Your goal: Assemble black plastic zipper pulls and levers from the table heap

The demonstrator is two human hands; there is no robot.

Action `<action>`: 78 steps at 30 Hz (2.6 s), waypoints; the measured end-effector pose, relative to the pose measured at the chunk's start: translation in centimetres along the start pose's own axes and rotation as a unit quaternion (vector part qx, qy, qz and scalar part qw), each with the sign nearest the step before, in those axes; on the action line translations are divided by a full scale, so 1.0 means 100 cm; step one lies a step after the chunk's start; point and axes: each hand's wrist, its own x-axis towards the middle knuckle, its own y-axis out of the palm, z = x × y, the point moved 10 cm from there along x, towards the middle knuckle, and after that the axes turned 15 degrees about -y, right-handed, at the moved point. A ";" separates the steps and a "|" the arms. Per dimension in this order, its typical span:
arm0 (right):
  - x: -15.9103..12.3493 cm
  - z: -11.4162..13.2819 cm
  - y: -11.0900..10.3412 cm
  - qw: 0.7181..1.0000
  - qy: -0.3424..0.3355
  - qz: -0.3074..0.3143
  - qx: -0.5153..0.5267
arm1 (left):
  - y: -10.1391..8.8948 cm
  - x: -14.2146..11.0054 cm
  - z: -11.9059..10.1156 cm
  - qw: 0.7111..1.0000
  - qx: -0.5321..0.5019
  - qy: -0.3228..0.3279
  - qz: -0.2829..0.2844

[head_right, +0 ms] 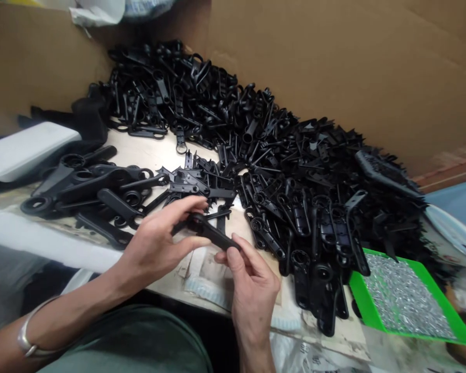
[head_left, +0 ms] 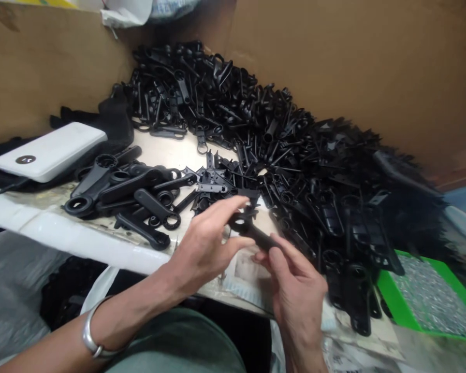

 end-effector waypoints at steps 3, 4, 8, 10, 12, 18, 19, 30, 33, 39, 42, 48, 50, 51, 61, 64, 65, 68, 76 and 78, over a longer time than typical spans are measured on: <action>-0.013 -0.018 0.020 0.973 0.114 -0.055 0.193 | 0.008 0.001 0.024 0.978 -0.168 -0.120 0.032; -0.016 -0.019 0.032 0.962 0.134 -0.044 0.236 | 0.018 0.000 0.028 0.962 -0.215 -0.152 0.070; -0.025 -0.012 0.065 0.944 0.158 0.059 0.282 | 0.050 -0.005 0.022 0.905 -0.323 -0.195 0.196; -0.027 -0.010 0.065 0.952 0.153 0.106 0.242 | 0.053 -0.005 0.022 0.893 -0.340 -0.214 0.203; -0.023 -0.010 0.055 0.970 0.131 0.136 0.149 | 0.051 -0.005 0.025 0.896 -0.333 -0.223 0.193; 0.011 0.013 0.023 0.995 0.004 0.086 0.056 | 0.044 -0.011 0.006 0.961 -0.169 -0.097 0.197; 0.012 0.015 0.031 0.990 0.004 0.116 0.084 | 0.044 -0.013 0.001 0.969 -0.128 -0.072 0.200; 0.010 0.032 0.038 0.982 -0.095 0.163 0.012 | 0.056 -0.026 -0.001 0.978 0.064 0.040 0.192; 0.005 0.015 0.040 0.984 -0.069 0.163 0.008 | 0.061 -0.026 0.010 0.979 0.069 0.032 0.187; 0.002 0.004 0.045 0.979 -0.040 0.199 0.000 | 0.055 -0.030 0.012 0.973 0.010 -0.027 0.229; 0.005 0.012 0.045 0.964 -0.089 0.246 -0.052 | 0.018 -0.034 -0.002 0.986 0.026 0.013 0.163; 0.034 0.022 0.024 0.915 -0.203 0.178 -0.299 | -0.122 -0.032 -0.011 0.910 0.331 0.046 -0.246; 0.040 0.024 0.041 0.888 -0.229 0.214 -0.336 | -0.144 -0.022 -0.003 0.864 0.424 0.015 -0.272; 0.042 0.023 0.052 0.869 -0.239 0.244 -0.359 | -0.151 -0.016 0.003 0.852 0.449 -0.004 -0.269; 0.043 0.036 0.067 0.800 -0.286 0.286 -0.443 | -0.127 -0.014 -0.013 0.824 0.494 0.081 -0.267; 0.038 0.055 0.031 0.845 -0.306 0.209 -0.386 | -0.075 -0.021 -0.023 0.839 0.488 0.166 -0.177; 0.035 0.057 0.017 0.861 -0.299 0.188 -0.366 | -0.055 -0.023 -0.021 0.843 0.490 0.181 -0.129; 0.025 0.051 -0.024 0.904 -0.255 0.136 -0.314 | -0.009 -0.023 -0.004 0.830 0.534 0.161 -0.012; -0.006 0.004 -0.095 0.968 -0.081 -0.002 -0.237 | 0.029 -0.004 0.023 0.808 0.584 0.032 0.076; -0.012 -0.011 -0.103 0.984 -0.013 -0.043 -0.174 | 0.047 -0.001 0.015 0.816 0.568 0.058 0.087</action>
